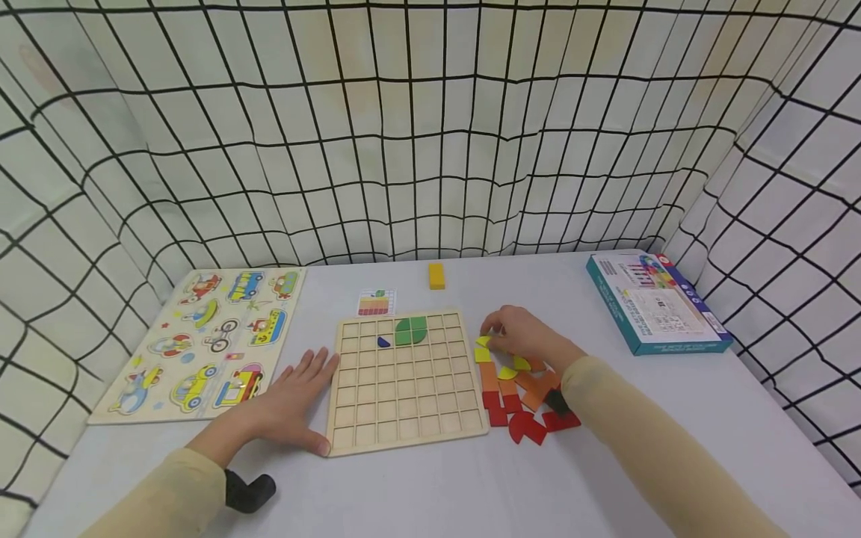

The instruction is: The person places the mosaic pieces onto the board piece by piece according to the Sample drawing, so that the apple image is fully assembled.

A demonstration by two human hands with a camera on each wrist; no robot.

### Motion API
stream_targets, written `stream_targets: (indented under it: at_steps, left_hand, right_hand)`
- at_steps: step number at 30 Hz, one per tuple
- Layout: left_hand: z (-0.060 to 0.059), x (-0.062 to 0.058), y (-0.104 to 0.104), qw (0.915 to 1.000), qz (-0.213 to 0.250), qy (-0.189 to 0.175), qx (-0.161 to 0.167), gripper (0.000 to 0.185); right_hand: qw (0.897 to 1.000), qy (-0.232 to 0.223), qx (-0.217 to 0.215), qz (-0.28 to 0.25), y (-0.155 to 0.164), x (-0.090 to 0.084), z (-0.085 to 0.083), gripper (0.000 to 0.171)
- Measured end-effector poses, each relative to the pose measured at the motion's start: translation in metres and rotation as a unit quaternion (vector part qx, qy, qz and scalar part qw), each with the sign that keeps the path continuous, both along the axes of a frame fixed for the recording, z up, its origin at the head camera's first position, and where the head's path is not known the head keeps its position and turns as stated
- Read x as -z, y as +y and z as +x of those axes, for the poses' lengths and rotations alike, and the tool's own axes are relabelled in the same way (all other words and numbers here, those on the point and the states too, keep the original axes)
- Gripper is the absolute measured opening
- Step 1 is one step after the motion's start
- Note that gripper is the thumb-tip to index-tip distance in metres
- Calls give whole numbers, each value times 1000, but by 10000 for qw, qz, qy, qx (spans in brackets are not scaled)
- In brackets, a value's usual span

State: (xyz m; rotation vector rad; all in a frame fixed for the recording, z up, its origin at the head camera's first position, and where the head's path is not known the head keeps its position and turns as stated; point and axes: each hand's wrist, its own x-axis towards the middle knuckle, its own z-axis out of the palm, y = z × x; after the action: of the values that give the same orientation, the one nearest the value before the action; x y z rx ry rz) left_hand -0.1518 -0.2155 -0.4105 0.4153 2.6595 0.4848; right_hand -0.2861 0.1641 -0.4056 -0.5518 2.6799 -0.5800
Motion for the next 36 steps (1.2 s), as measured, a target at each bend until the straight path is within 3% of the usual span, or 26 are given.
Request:
stream_targets:
  at_steps: [11,18,27,36]
  left_hand:
    - [-1,3,-2,10000,-4,-62,5,137]
    - [-1,2,-3,10000,39,31,33,136]
    - [1,2,-3,10000,84,-7,-1,135]
    - [3,-2,-3,9999,121,-60,-29,135]
  right_hand:
    - [9999,105,-60,-69,-8,-3,3,7]
    - [9957,745,-315,-459,-33,-17,3,5]
    - [9878,131,-483,-1473,-104,-14,5,6]
    - [9827,-174,-1149,-1441,-167,-8,12,6]
